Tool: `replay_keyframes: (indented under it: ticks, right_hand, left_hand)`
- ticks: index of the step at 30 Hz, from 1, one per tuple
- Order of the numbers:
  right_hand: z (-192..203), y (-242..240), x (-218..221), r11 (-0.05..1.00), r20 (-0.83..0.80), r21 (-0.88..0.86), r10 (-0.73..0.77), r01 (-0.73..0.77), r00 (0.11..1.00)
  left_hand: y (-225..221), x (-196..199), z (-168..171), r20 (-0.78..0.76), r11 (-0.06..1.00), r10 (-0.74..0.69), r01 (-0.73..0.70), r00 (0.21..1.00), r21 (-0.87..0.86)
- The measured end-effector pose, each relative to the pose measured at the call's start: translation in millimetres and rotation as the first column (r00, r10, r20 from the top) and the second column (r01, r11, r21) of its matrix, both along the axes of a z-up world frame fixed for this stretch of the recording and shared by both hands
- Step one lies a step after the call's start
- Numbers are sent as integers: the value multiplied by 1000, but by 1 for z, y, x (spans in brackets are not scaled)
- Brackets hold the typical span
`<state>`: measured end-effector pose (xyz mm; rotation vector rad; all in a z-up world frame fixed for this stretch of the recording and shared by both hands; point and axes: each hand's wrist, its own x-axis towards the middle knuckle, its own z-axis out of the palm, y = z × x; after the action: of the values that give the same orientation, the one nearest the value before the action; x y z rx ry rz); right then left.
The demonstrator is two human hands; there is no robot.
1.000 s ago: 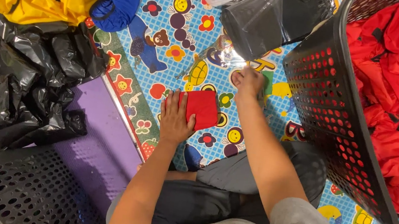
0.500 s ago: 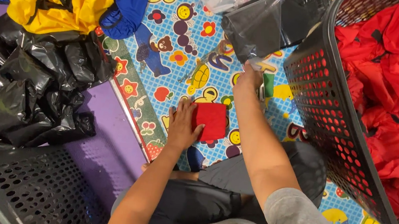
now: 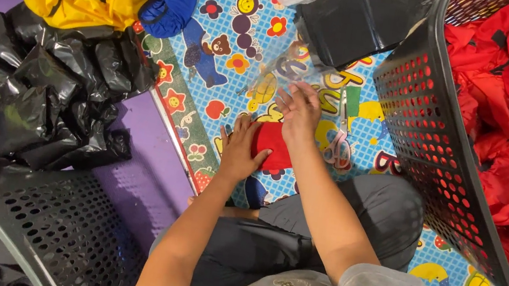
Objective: Trimming excess threads from a red fabric pouch with scissors, folding it, and packing it into a plastic bag.
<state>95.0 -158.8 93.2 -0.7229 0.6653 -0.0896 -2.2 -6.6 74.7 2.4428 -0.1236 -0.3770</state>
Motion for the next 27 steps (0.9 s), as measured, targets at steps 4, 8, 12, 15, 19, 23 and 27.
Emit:
replay_keyframes:
  ticks: [4,8,12,15,19,23,27]
  right_hand:
    - [-6,5,-5,997,14,44,63,-63,998]
    - [-19,11,-13,989,25,85,121,-123,992]
    - [-23,17,-24,983,-6,109,147,-146,989]
    - [-30,21,-34,977,-44,129,174,-167,984]
    - [-46,18,-46,963,-94,132,249,-236,964]
    - [-48,14,-54,956,-108,175,257,-236,960]
    - [-38,14,-61,936,-97,94,349,-340,932]
  left_hand:
    - [3,2,0,-33,999,29,-30,999,-43]
    - [14,1,-15,-72,981,90,-101,993,-168]
    - [19,5,2,-124,922,195,-225,973,-316]
    - [30,0,-35,-125,908,246,-274,961,-316]
    - [28,6,-8,-288,671,515,-589,807,-450]
    - [37,25,2,-511,148,591,-706,624,-692]
    - [71,38,-32,-729,-190,508,-765,459,-615]
